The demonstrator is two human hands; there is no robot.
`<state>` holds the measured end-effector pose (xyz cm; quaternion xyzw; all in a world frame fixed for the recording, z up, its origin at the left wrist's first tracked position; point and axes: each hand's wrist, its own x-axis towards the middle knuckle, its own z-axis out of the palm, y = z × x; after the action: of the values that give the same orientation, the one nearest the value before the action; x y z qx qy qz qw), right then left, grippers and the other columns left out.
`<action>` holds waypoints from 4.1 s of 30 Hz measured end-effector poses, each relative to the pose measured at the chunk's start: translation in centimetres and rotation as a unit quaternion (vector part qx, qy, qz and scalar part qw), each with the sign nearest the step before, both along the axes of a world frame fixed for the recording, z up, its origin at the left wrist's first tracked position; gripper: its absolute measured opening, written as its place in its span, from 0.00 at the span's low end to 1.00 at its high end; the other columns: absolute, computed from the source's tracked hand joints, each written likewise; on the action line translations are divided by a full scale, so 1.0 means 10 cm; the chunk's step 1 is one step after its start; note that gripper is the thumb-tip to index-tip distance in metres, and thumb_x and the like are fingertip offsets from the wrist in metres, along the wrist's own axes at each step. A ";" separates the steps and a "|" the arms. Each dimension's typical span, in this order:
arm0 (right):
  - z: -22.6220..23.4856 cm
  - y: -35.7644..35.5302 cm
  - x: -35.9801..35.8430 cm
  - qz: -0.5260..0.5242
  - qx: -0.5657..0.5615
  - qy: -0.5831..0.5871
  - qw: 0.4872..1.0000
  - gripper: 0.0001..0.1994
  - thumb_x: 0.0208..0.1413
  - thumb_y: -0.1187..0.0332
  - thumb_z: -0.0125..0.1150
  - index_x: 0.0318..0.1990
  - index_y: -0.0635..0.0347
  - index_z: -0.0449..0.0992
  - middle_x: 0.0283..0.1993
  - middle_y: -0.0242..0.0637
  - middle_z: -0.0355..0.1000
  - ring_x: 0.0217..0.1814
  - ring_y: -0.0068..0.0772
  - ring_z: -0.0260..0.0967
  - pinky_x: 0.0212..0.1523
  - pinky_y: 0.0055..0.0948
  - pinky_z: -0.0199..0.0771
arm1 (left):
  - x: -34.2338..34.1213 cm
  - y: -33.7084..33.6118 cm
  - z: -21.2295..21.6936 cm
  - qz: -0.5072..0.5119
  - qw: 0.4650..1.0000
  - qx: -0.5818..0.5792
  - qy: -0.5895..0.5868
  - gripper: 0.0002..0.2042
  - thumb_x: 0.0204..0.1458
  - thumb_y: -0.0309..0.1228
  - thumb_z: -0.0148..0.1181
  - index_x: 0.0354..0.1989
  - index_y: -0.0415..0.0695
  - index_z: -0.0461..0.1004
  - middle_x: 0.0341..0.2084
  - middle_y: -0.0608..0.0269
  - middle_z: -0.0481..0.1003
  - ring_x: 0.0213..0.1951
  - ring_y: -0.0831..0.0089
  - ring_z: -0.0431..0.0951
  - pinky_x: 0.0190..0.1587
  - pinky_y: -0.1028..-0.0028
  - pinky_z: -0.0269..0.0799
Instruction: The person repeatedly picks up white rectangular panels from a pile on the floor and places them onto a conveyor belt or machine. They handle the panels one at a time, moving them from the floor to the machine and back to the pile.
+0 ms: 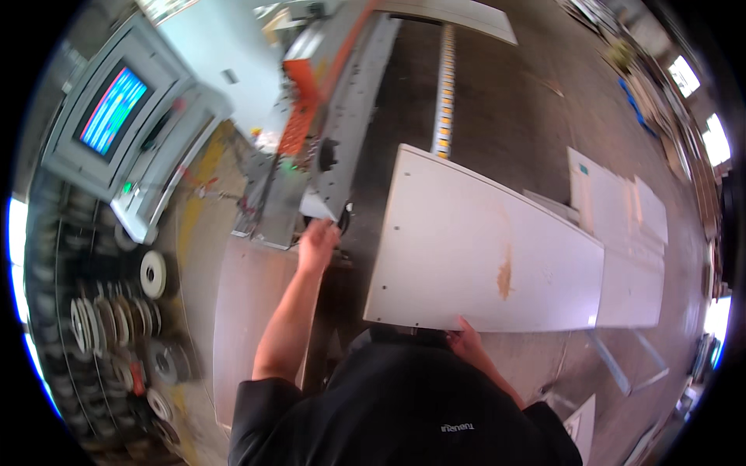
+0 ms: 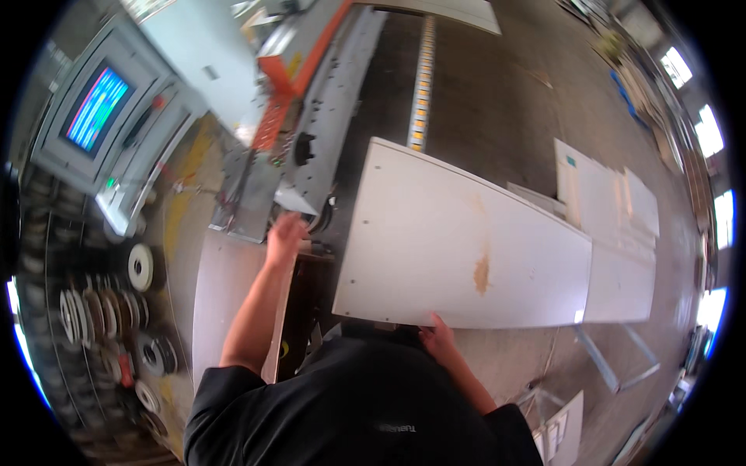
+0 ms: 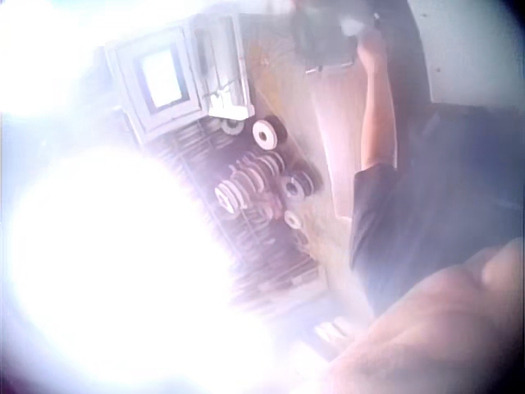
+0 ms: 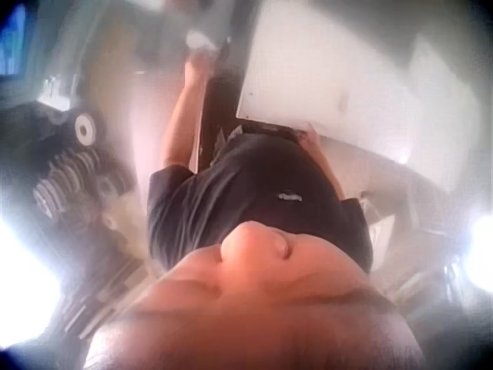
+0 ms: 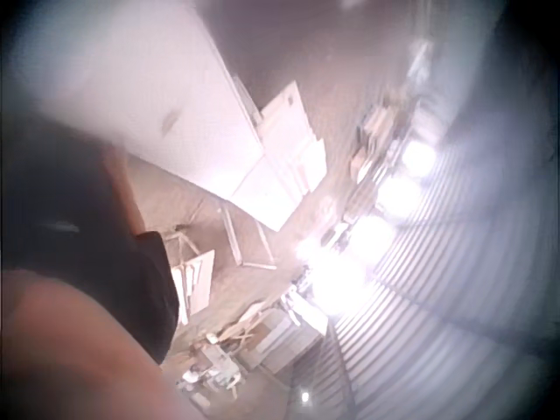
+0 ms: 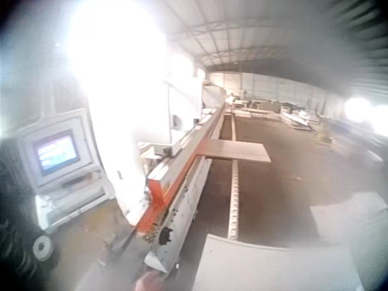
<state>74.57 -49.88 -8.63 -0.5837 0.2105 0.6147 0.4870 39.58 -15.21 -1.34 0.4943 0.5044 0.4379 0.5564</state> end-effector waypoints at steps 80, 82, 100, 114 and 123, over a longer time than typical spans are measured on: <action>-0.31 -1.13 1.16 -0.113 0.014 -0.125 0.986 0.17 0.67 0.48 0.55 0.50 0.51 0.69 0.43 0.33 0.77 0.38 0.28 0.78 0.36 0.34 0.77 | 1.91 -0.97 0.31 -0.407 0.755 0.052 0.511 0.20 0.64 0.41 0.50 0.54 0.38 0.60 0.35 0.33 0.78 0.42 0.37 0.79 0.44 0.44 0.73; -0.49 -1.25 1.41 -0.137 0.016 -0.123 0.983 0.16 0.68 0.50 0.53 0.49 0.51 0.69 0.42 0.32 0.77 0.38 0.28 0.78 0.35 0.34 0.78 | 2.32 -1.05 -0.04 -0.450 0.767 0.011 0.457 0.19 0.64 0.41 0.50 0.53 0.39 0.60 0.35 0.33 0.78 0.42 0.37 0.79 0.45 0.43 0.73; -1.43 -1.74 2.89 -0.166 -0.112 -0.187 0.962 0.28 0.67 0.39 0.45 0.59 0.51 0.69 0.48 0.35 0.76 0.45 0.36 0.72 0.43 0.48 0.75 | 2.22 -3.00 -0.62 -0.655 0.596 -0.021 0.463 0.22 0.58 0.49 0.61 0.51 0.45 0.71 0.43 0.45 0.81 0.46 0.46 0.82 0.46 0.50 0.76; -0.82 -1.22 2.72 -0.191 -0.097 -0.113 0.970 0.21 0.65 0.43 0.54 0.50 0.50 0.75 0.43 0.30 0.76 0.45 0.28 0.73 0.48 0.42 0.75 | 2.00 -3.39 -2.31 -0.583 0.746 -0.026 0.321 0.18 0.48 0.33 0.69 0.48 0.42 0.77 0.29 0.57 0.79 0.31 0.71 0.80 0.36 0.70 0.76; -0.73 -1.24 2.86 -0.138 -0.154 -0.159 0.965 0.22 0.65 0.40 0.52 0.41 0.48 0.75 0.28 0.25 0.73 0.25 0.25 0.68 0.27 0.32 0.75 | 1.11 -3.91 -0.85 -0.144 0.966 -0.150 0.153 0.10 0.51 0.27 0.65 0.41 0.39 0.76 0.27 0.67 0.77 0.28 0.77 0.78 0.31 0.75 0.74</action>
<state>103.22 -62.31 -15.96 -0.7073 0.3011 0.4013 0.4980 50.63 -54.30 -9.89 0.5338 0.5670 0.1910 0.5976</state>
